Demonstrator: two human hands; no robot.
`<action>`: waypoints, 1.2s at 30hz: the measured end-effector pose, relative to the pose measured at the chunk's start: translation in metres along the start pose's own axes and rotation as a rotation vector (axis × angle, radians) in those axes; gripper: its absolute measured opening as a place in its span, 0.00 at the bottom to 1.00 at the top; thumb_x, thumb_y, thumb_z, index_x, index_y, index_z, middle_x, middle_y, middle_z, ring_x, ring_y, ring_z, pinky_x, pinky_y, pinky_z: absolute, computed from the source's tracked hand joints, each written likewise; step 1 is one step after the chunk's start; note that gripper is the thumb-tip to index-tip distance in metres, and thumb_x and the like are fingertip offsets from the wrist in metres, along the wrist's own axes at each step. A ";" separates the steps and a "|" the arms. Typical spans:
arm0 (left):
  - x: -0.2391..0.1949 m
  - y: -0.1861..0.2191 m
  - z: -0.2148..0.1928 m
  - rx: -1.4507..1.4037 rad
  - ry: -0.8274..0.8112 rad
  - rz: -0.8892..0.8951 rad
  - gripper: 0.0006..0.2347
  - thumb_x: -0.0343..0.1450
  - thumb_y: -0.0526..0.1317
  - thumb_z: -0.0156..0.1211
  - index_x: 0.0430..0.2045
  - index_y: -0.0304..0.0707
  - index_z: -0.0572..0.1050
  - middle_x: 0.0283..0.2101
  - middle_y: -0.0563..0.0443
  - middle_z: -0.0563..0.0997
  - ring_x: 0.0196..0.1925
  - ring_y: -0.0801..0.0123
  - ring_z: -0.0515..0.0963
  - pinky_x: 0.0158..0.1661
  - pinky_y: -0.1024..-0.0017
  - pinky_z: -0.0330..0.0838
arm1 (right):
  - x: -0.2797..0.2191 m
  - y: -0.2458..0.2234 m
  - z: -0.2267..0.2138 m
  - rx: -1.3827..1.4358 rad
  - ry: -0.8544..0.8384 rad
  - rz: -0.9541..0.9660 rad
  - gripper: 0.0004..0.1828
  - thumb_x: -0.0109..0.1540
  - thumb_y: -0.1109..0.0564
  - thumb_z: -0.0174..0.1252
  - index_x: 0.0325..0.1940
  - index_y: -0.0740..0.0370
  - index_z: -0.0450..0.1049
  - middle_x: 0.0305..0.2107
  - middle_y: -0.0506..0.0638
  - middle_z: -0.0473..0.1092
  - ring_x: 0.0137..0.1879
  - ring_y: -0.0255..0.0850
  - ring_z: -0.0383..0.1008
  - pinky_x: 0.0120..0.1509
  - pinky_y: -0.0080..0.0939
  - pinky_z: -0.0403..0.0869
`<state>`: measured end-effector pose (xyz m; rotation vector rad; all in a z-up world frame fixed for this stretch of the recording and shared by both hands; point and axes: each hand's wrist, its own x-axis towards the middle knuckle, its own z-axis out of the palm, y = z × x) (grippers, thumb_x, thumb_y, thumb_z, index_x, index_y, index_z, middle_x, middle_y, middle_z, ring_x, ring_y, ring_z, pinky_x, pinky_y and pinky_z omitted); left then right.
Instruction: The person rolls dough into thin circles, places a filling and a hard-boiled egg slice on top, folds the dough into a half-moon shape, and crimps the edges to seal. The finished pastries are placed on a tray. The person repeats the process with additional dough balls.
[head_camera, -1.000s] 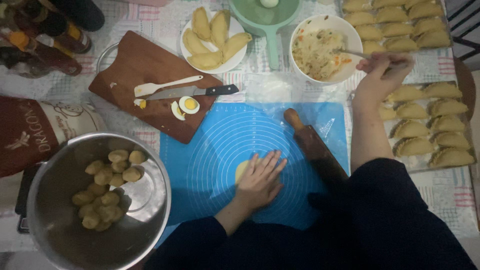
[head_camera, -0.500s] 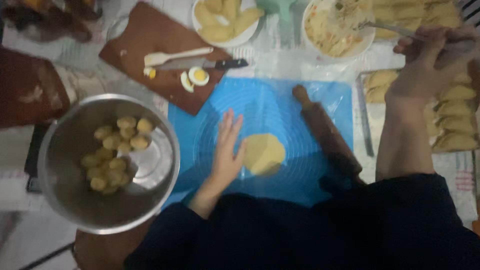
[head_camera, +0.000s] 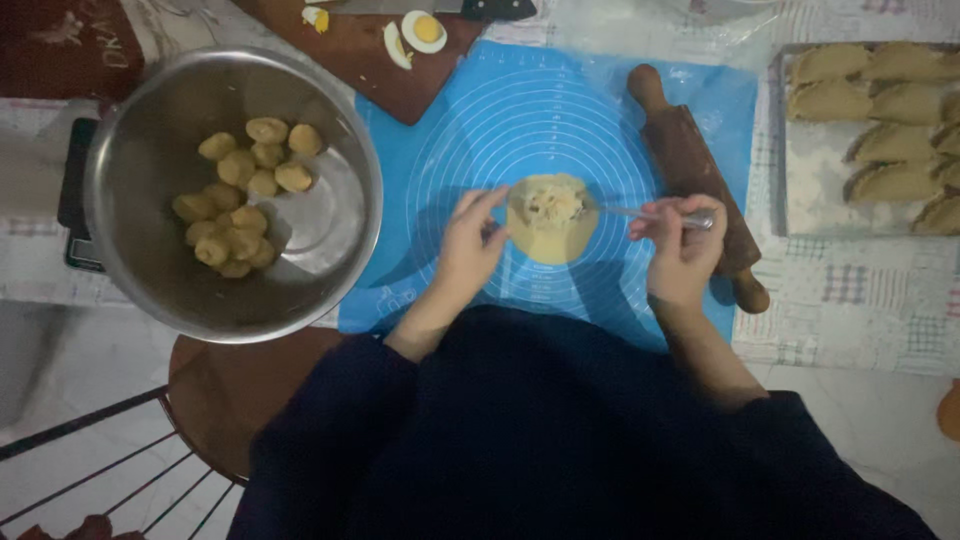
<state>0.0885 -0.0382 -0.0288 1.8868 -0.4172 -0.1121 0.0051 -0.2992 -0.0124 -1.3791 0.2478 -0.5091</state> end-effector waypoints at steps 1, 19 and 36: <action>0.000 -0.001 0.002 0.003 -0.017 -0.002 0.25 0.65 0.26 0.65 0.60 0.36 0.72 0.51 0.43 0.76 0.40 0.60 0.79 0.40 0.71 0.77 | -0.004 0.003 0.001 -0.007 -0.011 -0.027 0.09 0.76 0.66 0.48 0.57 0.62 0.56 0.44 0.61 0.71 0.40 0.43 0.75 0.48 0.45 0.78; 0.011 0.028 0.003 0.080 -0.135 0.112 0.24 0.63 0.32 0.70 0.56 0.36 0.75 0.52 0.41 0.77 0.55 0.48 0.77 0.55 0.62 0.73 | -0.017 -0.015 0.006 -0.278 -0.175 -0.322 0.08 0.73 0.74 0.43 0.50 0.67 0.56 0.46 0.66 0.73 0.47 0.45 0.77 0.58 0.44 0.79; 0.016 0.028 0.000 0.116 -0.143 0.143 0.21 0.63 0.35 0.73 0.50 0.36 0.76 0.52 0.44 0.75 0.58 0.50 0.75 0.57 0.60 0.71 | 0.010 -0.021 -0.004 -0.181 -0.120 -0.249 0.08 0.77 0.68 0.47 0.56 0.63 0.55 0.43 0.63 0.73 0.41 0.41 0.76 0.50 0.39 0.78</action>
